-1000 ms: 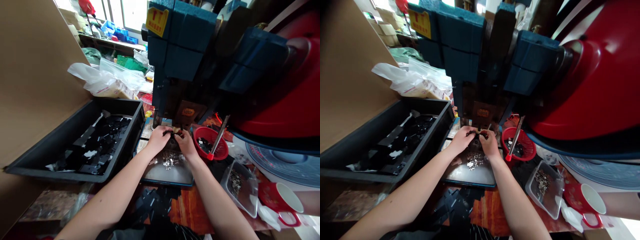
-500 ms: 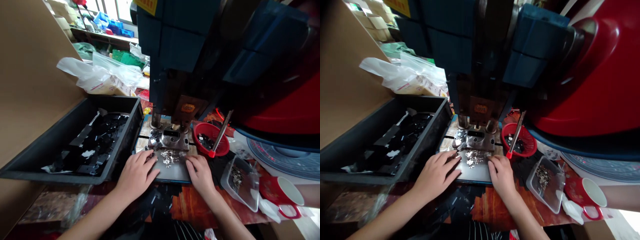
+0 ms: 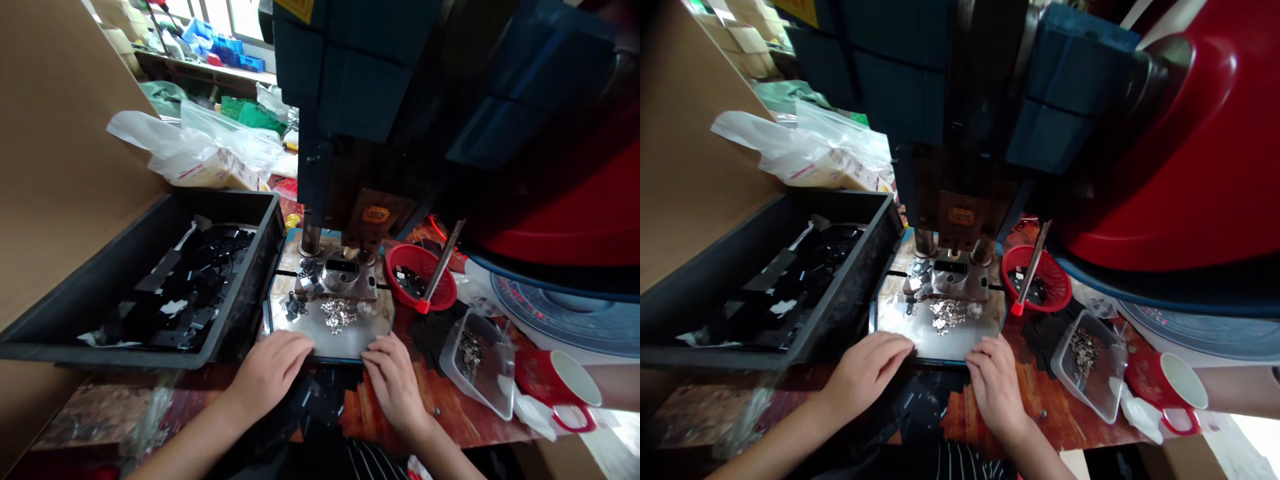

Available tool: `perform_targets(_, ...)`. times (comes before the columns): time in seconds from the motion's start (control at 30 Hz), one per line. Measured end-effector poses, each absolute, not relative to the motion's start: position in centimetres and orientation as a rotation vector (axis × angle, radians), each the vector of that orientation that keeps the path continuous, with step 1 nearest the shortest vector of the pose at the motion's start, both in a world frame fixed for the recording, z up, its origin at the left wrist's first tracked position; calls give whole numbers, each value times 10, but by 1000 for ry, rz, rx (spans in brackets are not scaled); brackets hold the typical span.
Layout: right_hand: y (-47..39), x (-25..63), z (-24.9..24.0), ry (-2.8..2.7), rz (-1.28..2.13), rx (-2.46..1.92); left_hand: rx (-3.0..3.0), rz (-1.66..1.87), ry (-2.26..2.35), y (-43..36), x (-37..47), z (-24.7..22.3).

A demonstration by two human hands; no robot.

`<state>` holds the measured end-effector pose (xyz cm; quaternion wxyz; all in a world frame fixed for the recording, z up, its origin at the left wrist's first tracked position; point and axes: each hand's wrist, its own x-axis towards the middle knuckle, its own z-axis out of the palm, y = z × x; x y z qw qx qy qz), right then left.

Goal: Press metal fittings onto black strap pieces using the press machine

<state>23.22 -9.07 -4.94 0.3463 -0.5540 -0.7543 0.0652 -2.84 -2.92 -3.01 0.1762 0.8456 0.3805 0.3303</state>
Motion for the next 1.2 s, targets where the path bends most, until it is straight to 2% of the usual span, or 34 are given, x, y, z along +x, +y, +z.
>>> perform_targets(0.2, -20, 219, -14, -1649, 194, -1531, 1958, 1172, 1292, 3, 13, -11)
perform_targets(0.43, 60, 198, 8, -1607, 104, -1543, 1851, 1130, 1271, 8, 13, -9)
perform_targets(0.83, 44, 197, 12, -1984, -212, -1463, 1540, 1203, 1280, 12, 15, -13)
perform_targets(1.0, 39, 198, 11, -2016, -217, -1454, 1405, 1313, 1236, 33, 24, -1)
perform_targets(1.2, 40, 196, 15, -2035, -210, -1468, 1525, 1318, 1310, 58, 40, 13)
